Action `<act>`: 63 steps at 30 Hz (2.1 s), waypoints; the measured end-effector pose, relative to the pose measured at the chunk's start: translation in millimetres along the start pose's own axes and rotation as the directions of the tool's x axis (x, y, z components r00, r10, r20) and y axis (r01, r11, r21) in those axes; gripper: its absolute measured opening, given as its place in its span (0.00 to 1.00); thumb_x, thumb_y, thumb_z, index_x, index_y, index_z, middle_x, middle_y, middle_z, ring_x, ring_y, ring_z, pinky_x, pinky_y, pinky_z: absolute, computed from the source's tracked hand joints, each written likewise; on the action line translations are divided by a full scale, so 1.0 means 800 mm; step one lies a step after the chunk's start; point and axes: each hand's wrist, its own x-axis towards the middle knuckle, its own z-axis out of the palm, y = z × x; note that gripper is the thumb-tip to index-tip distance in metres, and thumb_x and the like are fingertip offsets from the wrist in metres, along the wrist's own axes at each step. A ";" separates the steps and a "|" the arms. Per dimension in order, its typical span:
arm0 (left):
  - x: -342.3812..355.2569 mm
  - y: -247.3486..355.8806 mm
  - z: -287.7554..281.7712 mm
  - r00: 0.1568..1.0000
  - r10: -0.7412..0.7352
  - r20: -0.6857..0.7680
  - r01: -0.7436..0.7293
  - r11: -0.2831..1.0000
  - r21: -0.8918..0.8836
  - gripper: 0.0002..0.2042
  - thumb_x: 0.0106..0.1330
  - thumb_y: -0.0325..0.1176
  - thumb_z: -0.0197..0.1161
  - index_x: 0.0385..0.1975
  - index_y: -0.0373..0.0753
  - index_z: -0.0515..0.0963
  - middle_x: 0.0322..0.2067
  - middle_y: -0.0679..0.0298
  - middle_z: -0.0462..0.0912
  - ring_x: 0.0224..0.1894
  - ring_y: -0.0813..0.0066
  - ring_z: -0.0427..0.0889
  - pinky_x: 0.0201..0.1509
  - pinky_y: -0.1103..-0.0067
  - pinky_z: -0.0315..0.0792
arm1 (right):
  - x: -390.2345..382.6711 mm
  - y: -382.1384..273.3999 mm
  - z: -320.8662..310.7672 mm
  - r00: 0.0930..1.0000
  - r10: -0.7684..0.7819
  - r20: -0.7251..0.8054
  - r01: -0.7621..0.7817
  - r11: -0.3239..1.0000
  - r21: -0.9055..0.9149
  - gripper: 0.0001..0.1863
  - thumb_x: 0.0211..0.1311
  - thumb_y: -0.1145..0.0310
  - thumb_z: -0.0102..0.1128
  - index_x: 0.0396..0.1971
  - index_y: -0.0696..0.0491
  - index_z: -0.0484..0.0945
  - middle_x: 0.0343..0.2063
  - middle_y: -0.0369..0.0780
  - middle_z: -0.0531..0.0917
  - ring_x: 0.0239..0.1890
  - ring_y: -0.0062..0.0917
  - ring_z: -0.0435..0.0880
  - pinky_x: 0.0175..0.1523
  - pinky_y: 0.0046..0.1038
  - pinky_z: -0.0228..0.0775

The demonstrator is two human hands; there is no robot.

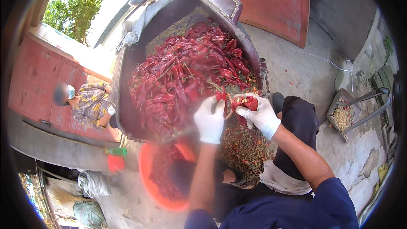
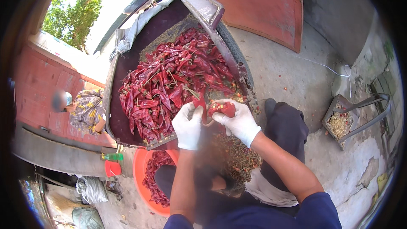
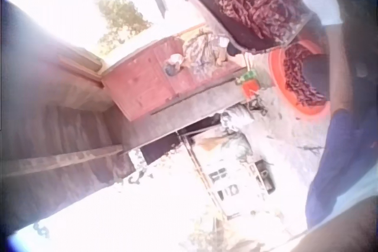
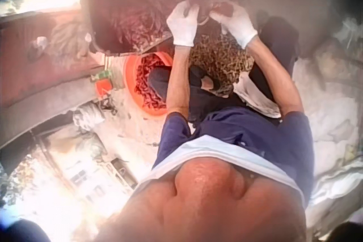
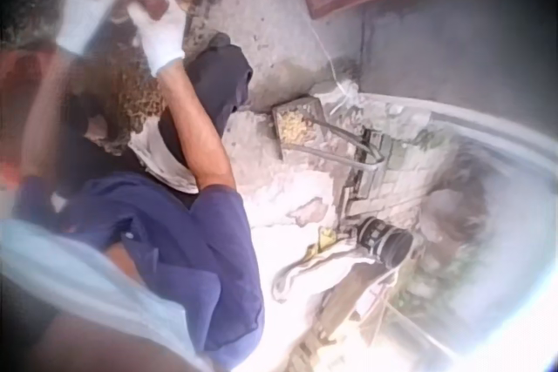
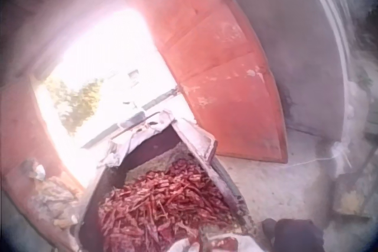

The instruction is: The person sits on the ground and uses a curved blade to remove stems from dried red chilies. They pick chilies from a large metal tray, cut the stems, and place the de-stemmed chilies into an orange basin while discarding the stems onto the floor.

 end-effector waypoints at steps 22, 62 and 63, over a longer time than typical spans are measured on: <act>-0.072 0.008 0.041 0.857 0.503 -0.114 -0.406 0.795 0.451 0.17 0.56 0.18 0.60 0.47 0.35 0.81 0.33 0.57 0.81 0.31 0.62 0.81 0.38 0.74 0.75 | -0.003 0.008 0.005 0.995 0.071 0.077 -0.069 0.997 -0.028 0.27 0.60 0.70 0.71 0.59 0.58 0.73 0.31 0.36 0.83 0.24 0.13 0.77 0.26 0.19 0.71; -0.102 -0.024 -0.106 0.950 -0.290 -0.115 0.213 0.873 -0.438 0.15 0.72 0.42 0.60 0.35 0.34 0.79 0.19 0.69 0.75 0.21 0.81 0.73 0.23 0.82 0.68 | -0.089 0.038 0.024 0.948 -0.260 0.182 0.312 0.865 -0.393 0.24 0.51 0.68 0.79 0.46 0.62 0.80 0.38 0.42 0.87 0.41 0.17 0.83 0.50 0.24 0.77; -0.111 -0.024 -0.103 0.961 -0.246 -0.128 0.183 0.908 -0.376 0.13 0.71 0.39 0.61 0.38 0.33 0.80 0.23 0.68 0.78 0.24 0.82 0.75 0.26 0.83 0.70 | -0.087 0.031 0.028 0.959 -0.223 0.177 0.279 0.857 -0.433 0.21 0.54 0.76 0.76 0.48 0.60 0.79 0.39 0.33 0.84 0.41 0.11 0.78 0.49 0.21 0.75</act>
